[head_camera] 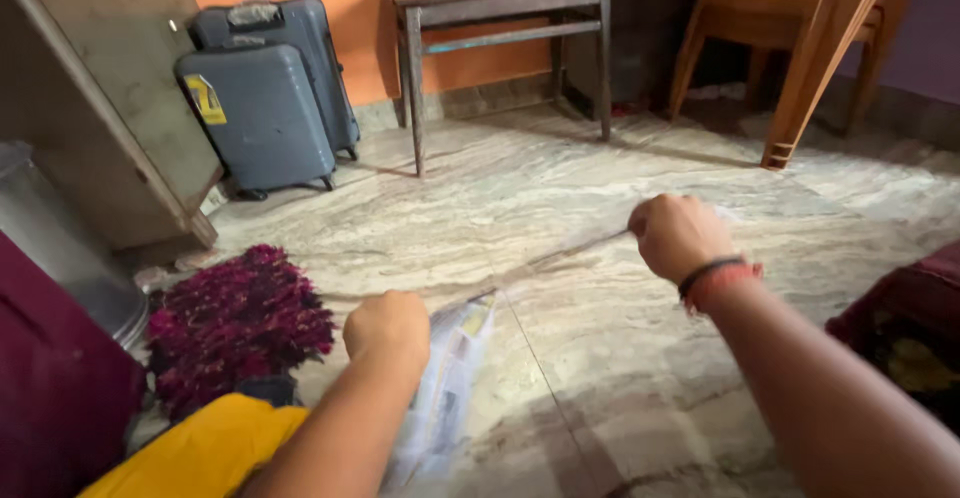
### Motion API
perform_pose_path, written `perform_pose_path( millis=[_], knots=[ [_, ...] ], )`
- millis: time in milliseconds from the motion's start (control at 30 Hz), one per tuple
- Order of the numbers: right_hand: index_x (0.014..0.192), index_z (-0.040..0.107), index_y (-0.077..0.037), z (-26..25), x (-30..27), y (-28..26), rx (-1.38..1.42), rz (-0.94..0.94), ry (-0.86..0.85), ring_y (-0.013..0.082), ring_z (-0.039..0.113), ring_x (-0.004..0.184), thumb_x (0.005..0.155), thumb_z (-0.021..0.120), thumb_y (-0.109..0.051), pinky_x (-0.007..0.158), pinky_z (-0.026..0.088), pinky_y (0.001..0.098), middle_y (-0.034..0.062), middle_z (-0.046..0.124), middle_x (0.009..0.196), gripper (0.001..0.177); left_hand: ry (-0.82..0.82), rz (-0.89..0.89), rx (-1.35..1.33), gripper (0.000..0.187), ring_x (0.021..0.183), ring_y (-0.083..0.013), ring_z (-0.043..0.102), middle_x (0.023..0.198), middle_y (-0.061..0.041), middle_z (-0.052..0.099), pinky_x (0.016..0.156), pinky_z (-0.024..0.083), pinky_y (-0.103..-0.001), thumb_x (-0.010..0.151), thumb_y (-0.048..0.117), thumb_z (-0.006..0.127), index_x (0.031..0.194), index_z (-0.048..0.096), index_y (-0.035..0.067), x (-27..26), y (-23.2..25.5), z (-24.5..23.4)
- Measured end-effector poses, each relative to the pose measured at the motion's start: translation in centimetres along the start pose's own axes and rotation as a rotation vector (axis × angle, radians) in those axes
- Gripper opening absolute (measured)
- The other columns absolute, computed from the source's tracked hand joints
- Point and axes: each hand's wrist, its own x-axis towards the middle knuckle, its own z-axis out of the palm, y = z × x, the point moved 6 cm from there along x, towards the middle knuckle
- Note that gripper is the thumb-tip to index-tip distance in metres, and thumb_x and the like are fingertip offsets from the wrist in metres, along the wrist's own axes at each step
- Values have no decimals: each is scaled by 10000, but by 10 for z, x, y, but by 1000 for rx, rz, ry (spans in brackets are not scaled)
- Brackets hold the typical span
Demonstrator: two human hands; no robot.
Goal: The person removes folded clothes and newspapers from a shelf, placing them on the floor. They then use a red cloth to wipe the shelf surface, removing purple paint residue.
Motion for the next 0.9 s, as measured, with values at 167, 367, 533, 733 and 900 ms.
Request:
perform_pose_path(
  millis=[167, 367, 533, 733, 900],
  knots=[
    [933, 651, -35, 12, -12, 9, 270, 20, 129, 385, 688, 885, 978, 511, -96, 722, 569, 494, 181, 698, 979, 159, 208, 87, -155, 232, 1026, -376, 729, 1233, -173, 685, 857, 604, -465, 910, 41, 548, 1004, 761, 45, 2, -10, 14],
    [990, 688, -58, 30, -16, 13, 66, 44, -18, 425, 684, 904, 955, 555, -88, 797, 539, 511, 213, 714, 963, 141, 89, -234, -507, 227, 1142, -419, 668, 1195, -219, 709, 976, 552, -509, 975, 125, 527, 1068, 731, 90, -2, -17, 19],
    [1030, 693, -56, 30, -19, 15, 15, 60, 6, 441, 669, 969, 1007, 566, -135, 851, 519, 521, 242, 726, 1005, 151, 18, 54, -492, 255, 1217, -380, 628, 1341, -173, 652, 1023, 502, -490, 982, 193, 524, 1168, 671, 98, -25, -23, 30],
    [1165, 712, -28, 34, -41, 18, 187, -115, 280, 391, 676, 1072, 963, 584, -59, 933, 529, 468, 195, 720, 1157, 240, 262, 192, -593, 549, 1367, -363, 494, 1531, -186, 454, 1120, 420, -424, 887, 106, 605, 1419, 502, 11, -25, -30, 55],
    [1124, 751, -38, 88, -93, 43, 193, -79, 208, 354, 678, 1154, 877, 595, -31, 992, 529, 428, 148, 717, 1283, 292, -32, 129, -583, 744, 1390, -376, 451, 1664, -129, 210, 1118, 412, -424, 887, 141, 652, 1540, 304, 57, -69, -29, 121]
  ],
)
